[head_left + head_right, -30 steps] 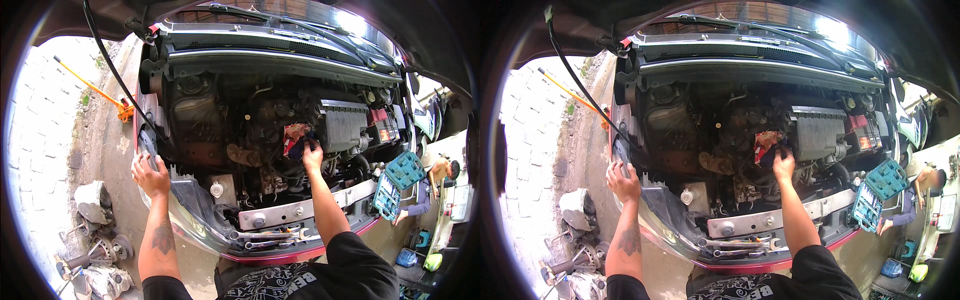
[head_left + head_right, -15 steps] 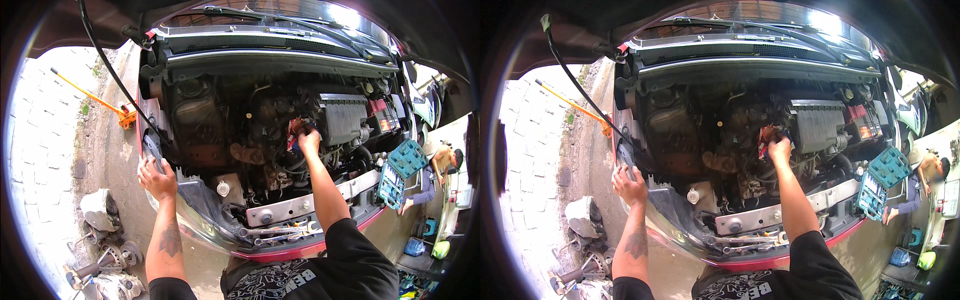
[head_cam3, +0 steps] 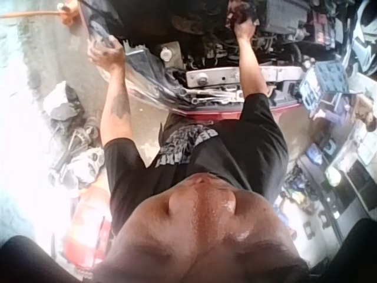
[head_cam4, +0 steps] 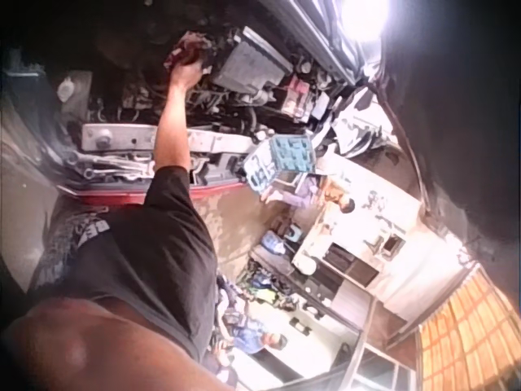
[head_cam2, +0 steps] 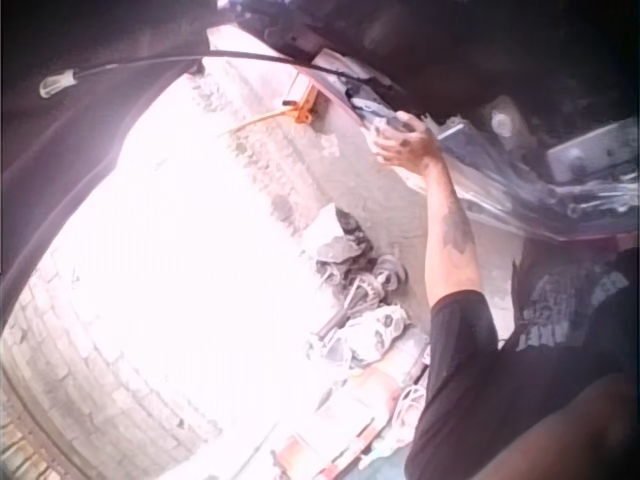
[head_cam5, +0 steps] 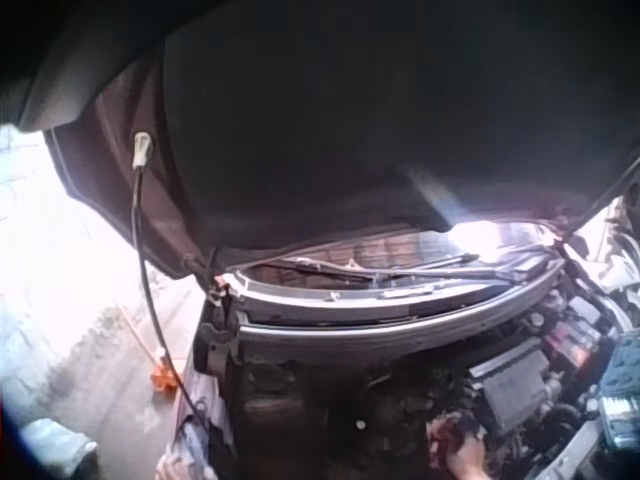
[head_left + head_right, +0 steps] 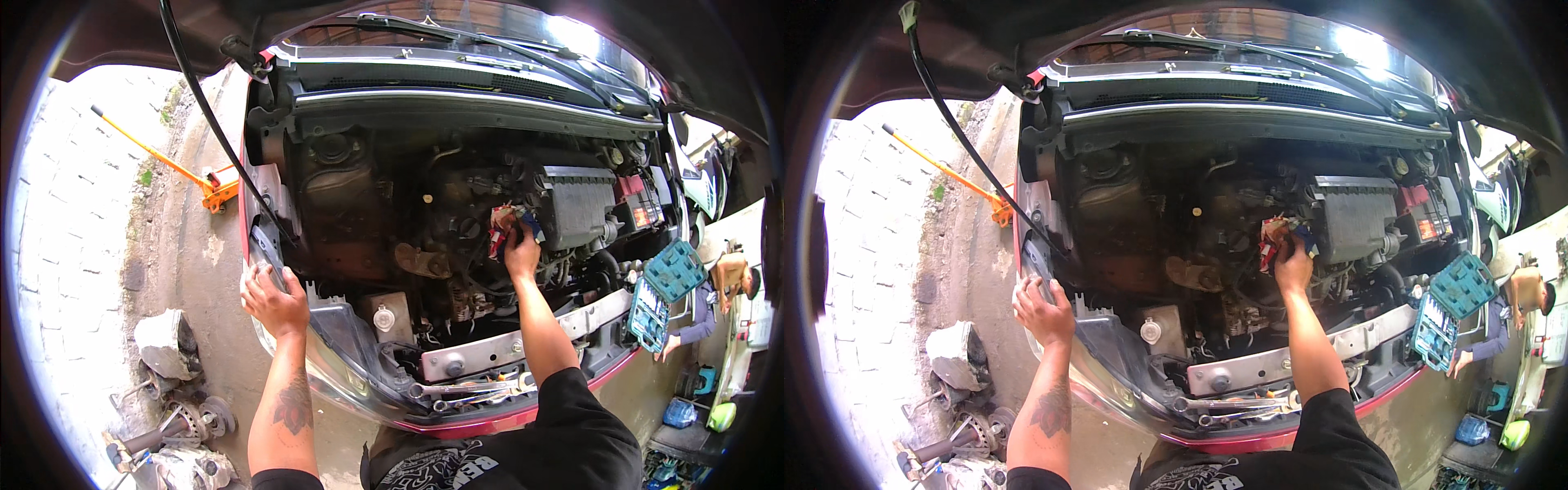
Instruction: The person wipes car engine components with a cloth and manually installs them back into the engine bay.
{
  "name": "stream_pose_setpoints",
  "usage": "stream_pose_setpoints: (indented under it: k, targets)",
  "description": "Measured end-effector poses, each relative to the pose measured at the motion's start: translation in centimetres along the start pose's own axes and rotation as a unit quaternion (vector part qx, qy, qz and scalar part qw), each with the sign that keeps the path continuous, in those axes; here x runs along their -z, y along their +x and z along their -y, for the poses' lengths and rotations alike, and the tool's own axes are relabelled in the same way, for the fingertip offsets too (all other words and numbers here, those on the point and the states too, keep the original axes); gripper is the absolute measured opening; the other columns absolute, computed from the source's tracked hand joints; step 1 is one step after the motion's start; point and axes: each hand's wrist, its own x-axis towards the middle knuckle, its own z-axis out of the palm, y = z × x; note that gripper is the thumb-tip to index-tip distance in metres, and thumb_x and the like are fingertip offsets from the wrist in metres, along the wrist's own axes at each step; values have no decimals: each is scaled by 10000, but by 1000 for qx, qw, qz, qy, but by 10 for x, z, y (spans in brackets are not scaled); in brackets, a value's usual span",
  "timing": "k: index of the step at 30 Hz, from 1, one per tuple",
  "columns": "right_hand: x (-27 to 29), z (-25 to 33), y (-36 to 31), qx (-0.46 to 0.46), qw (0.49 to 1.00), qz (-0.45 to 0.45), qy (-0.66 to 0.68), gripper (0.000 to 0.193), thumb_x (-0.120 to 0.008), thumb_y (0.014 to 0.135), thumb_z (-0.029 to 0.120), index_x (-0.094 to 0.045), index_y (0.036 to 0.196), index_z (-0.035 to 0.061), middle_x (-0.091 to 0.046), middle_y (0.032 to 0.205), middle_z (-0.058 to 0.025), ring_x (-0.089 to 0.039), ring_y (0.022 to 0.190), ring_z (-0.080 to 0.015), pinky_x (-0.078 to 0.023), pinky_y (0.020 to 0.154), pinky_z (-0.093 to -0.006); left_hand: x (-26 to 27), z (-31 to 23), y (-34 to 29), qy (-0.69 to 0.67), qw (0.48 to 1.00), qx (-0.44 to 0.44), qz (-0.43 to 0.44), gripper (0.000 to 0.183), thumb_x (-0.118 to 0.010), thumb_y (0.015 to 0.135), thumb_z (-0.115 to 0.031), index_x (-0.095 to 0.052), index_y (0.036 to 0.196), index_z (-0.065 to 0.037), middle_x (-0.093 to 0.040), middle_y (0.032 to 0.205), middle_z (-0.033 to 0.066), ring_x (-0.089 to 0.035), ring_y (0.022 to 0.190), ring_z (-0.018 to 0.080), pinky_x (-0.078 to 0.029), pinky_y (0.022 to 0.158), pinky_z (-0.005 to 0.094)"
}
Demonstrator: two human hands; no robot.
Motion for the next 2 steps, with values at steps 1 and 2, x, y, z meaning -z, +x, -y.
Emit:
stream_pose_setpoints:
  k: [1, 2]
  targets:
    - [1, -1, 0, 14, 1000, -4, 7, 329, -605, 955, 273, -637, 1219, 80, -718, 940, -232, -693, 882, -438, -559, 745, -492, 1, 0, 0, -3, 1000, 1, 2, 321, -623, 910, -332, -643, 1129, -98, -576, 1288, 130, -505, 1239, 349, -376, 1042, 501]
    - [0, -1, 4, -1, 1000, 16, 2, 362, -620, 948, 272, -630, 1254, 79, -715, 969, -243, -696, 896, -434, -561, 767, -492, 2, 0, 0, -6, 1000, 1, 4, 320, -626, 908, -329, -644, 1130, -99, -573, 1293, 129, -503, 1246, 348, -375, 1045, 499]
